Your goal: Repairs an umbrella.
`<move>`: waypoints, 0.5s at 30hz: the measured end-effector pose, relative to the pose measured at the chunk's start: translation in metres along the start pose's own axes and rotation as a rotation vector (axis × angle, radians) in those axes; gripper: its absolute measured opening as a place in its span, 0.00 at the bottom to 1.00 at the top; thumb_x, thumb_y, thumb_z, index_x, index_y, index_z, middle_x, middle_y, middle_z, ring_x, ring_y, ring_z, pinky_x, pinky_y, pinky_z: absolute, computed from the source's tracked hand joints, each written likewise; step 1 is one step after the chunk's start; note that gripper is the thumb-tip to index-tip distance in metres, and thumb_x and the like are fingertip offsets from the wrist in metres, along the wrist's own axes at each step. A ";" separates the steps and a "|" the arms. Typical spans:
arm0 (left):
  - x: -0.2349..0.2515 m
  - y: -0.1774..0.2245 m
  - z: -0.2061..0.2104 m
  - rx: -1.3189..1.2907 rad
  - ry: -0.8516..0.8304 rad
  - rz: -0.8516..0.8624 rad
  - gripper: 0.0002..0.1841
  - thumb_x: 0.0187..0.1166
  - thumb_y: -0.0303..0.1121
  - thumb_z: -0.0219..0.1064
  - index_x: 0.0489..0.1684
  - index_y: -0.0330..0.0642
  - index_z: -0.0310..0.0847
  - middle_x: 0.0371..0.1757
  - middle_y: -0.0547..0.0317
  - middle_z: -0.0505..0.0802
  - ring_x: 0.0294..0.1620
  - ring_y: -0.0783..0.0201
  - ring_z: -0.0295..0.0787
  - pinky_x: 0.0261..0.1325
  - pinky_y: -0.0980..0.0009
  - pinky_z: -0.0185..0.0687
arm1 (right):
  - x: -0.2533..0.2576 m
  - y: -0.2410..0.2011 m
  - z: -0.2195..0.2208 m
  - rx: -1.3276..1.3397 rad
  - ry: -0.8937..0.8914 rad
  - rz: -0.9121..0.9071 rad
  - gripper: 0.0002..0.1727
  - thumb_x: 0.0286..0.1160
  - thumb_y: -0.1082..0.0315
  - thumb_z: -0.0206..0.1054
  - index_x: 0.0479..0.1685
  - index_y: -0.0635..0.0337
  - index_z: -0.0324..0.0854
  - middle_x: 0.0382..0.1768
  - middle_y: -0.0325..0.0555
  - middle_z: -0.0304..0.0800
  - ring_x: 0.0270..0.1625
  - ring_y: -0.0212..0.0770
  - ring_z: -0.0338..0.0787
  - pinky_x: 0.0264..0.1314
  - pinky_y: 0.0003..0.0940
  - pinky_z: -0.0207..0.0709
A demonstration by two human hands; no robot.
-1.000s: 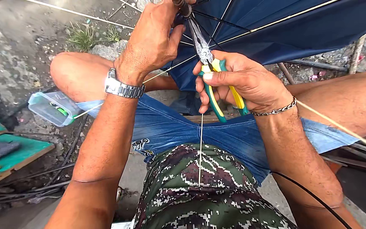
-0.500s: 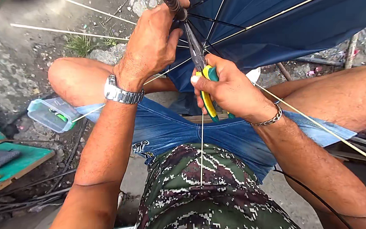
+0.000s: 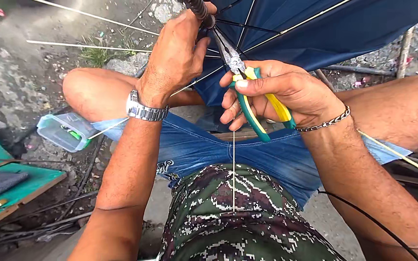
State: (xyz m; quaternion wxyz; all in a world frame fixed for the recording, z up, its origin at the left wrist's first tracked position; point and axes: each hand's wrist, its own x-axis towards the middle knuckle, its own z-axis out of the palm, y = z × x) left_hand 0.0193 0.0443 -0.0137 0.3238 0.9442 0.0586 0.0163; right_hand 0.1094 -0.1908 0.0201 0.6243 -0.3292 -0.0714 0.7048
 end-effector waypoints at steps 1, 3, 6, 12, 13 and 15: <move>-0.001 0.000 0.000 0.002 0.001 -0.002 0.22 0.86 0.36 0.58 0.78 0.43 0.75 0.68 0.54 0.89 0.69 0.66 0.87 0.74 0.67 0.82 | 0.000 -0.002 0.001 -0.012 0.002 0.012 0.14 0.89 0.73 0.49 0.65 0.71 0.68 0.44 0.65 0.91 0.43 0.60 0.98 0.47 0.57 0.95; -0.002 0.000 0.002 0.012 0.010 0.002 0.22 0.86 0.35 0.58 0.78 0.42 0.75 0.68 0.54 0.90 0.69 0.66 0.87 0.74 0.67 0.82 | -0.001 -0.005 0.004 -0.055 0.025 0.035 0.14 0.90 0.72 0.49 0.65 0.70 0.69 0.43 0.64 0.91 0.39 0.57 0.98 0.42 0.54 0.96; -0.003 -0.001 0.003 0.015 0.025 0.017 0.22 0.85 0.34 0.58 0.78 0.40 0.74 0.67 0.51 0.90 0.68 0.65 0.88 0.74 0.68 0.82 | -0.001 -0.010 0.013 -0.130 0.117 0.064 0.12 0.91 0.70 0.51 0.62 0.69 0.71 0.38 0.58 0.87 0.28 0.48 0.93 0.31 0.47 0.94; -0.001 0.003 0.004 0.055 0.019 -0.016 0.23 0.84 0.35 0.56 0.78 0.42 0.74 0.66 0.52 0.90 0.66 0.63 0.89 0.72 0.65 0.83 | 0.004 -0.002 0.033 -0.283 0.347 0.075 0.08 0.90 0.69 0.57 0.55 0.66 0.70 0.32 0.55 0.85 0.21 0.47 0.90 0.22 0.44 0.91; -0.001 0.003 0.005 0.058 0.021 -0.022 0.23 0.85 0.35 0.57 0.78 0.42 0.74 0.65 0.52 0.90 0.65 0.63 0.89 0.71 0.65 0.83 | 0.005 0.000 0.034 -0.305 0.367 0.081 0.08 0.90 0.69 0.57 0.55 0.65 0.70 0.32 0.55 0.85 0.21 0.47 0.90 0.22 0.44 0.91; -0.001 0.004 0.005 0.061 0.019 -0.026 0.23 0.85 0.35 0.57 0.78 0.42 0.74 0.66 0.52 0.90 0.66 0.63 0.89 0.71 0.65 0.83 | 0.004 -0.001 0.033 -0.293 0.351 0.082 0.08 0.91 0.69 0.56 0.56 0.65 0.70 0.33 0.55 0.85 0.22 0.46 0.90 0.23 0.43 0.92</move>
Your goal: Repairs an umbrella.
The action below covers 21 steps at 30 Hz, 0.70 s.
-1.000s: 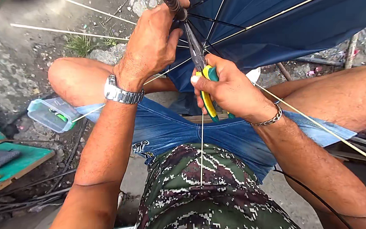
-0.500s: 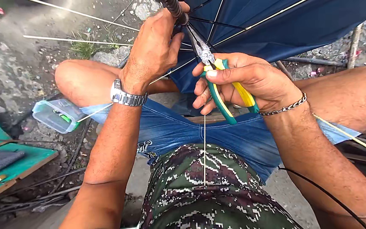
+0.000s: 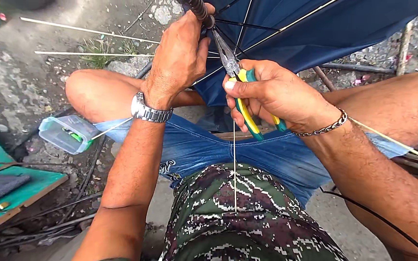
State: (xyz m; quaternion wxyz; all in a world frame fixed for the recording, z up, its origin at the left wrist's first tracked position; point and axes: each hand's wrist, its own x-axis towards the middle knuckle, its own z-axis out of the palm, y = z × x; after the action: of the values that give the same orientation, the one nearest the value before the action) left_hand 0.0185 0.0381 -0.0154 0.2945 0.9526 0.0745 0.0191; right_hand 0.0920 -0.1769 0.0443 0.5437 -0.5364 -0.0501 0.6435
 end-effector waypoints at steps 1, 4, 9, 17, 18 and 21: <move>0.000 0.000 0.000 0.001 -0.001 0.003 0.23 0.85 0.35 0.57 0.78 0.42 0.74 0.66 0.52 0.90 0.66 0.63 0.89 0.71 0.66 0.83 | 0.000 -0.001 -0.002 0.034 -0.031 -0.002 0.08 0.91 0.70 0.55 0.56 0.66 0.70 0.33 0.55 0.86 0.23 0.47 0.91 0.25 0.45 0.93; 0.001 0.001 0.000 0.010 0.008 -0.017 0.23 0.84 0.35 0.57 0.78 0.43 0.74 0.66 0.53 0.90 0.64 0.64 0.90 0.70 0.65 0.84 | 0.001 -0.003 -0.009 0.164 -0.147 -0.012 0.11 0.92 0.72 0.49 0.61 0.70 0.71 0.39 0.61 0.89 0.33 0.55 0.96 0.40 0.54 0.95; 0.004 -0.001 -0.005 -0.007 -0.025 -0.025 0.24 0.85 0.39 0.58 0.79 0.45 0.74 0.66 0.54 0.90 0.65 0.64 0.89 0.71 0.64 0.84 | -0.006 0.001 -0.021 0.070 -0.165 0.024 0.14 0.90 0.73 0.53 0.68 0.67 0.69 0.50 0.65 0.91 0.49 0.60 0.97 0.50 0.57 0.94; 0.023 -0.016 -0.004 -0.205 0.090 -0.064 0.21 0.82 0.38 0.62 0.72 0.44 0.78 0.63 0.56 0.90 0.58 0.70 0.91 0.63 0.70 0.88 | -0.039 0.039 -0.060 -0.358 0.232 -0.252 0.18 0.84 0.70 0.59 0.71 0.61 0.72 0.43 0.52 0.92 0.30 0.46 0.93 0.29 0.38 0.92; 0.026 -0.016 -0.003 -0.239 0.105 -0.056 0.22 0.82 0.37 0.63 0.73 0.43 0.77 0.64 0.56 0.90 0.58 0.69 0.91 0.62 0.70 0.88 | -0.038 0.041 -0.063 -0.365 0.277 -0.303 0.18 0.84 0.70 0.60 0.70 0.61 0.72 0.44 0.52 0.92 0.31 0.46 0.93 0.29 0.38 0.92; 0.034 -0.014 0.000 -0.288 0.138 -0.052 0.23 0.81 0.37 0.64 0.75 0.43 0.77 0.66 0.57 0.90 0.58 0.70 0.91 0.61 0.72 0.89 | -0.032 0.042 -0.070 -0.385 0.379 -0.451 0.18 0.81 0.72 0.64 0.68 0.63 0.74 0.45 0.51 0.93 0.31 0.44 0.92 0.30 0.35 0.90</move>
State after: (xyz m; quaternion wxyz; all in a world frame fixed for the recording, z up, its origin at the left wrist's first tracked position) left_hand 0.0501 0.0541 -0.0236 0.4224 0.8948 0.1156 0.0872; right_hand 0.1114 -0.2547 0.0081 0.5606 -0.7145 -0.1861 0.3750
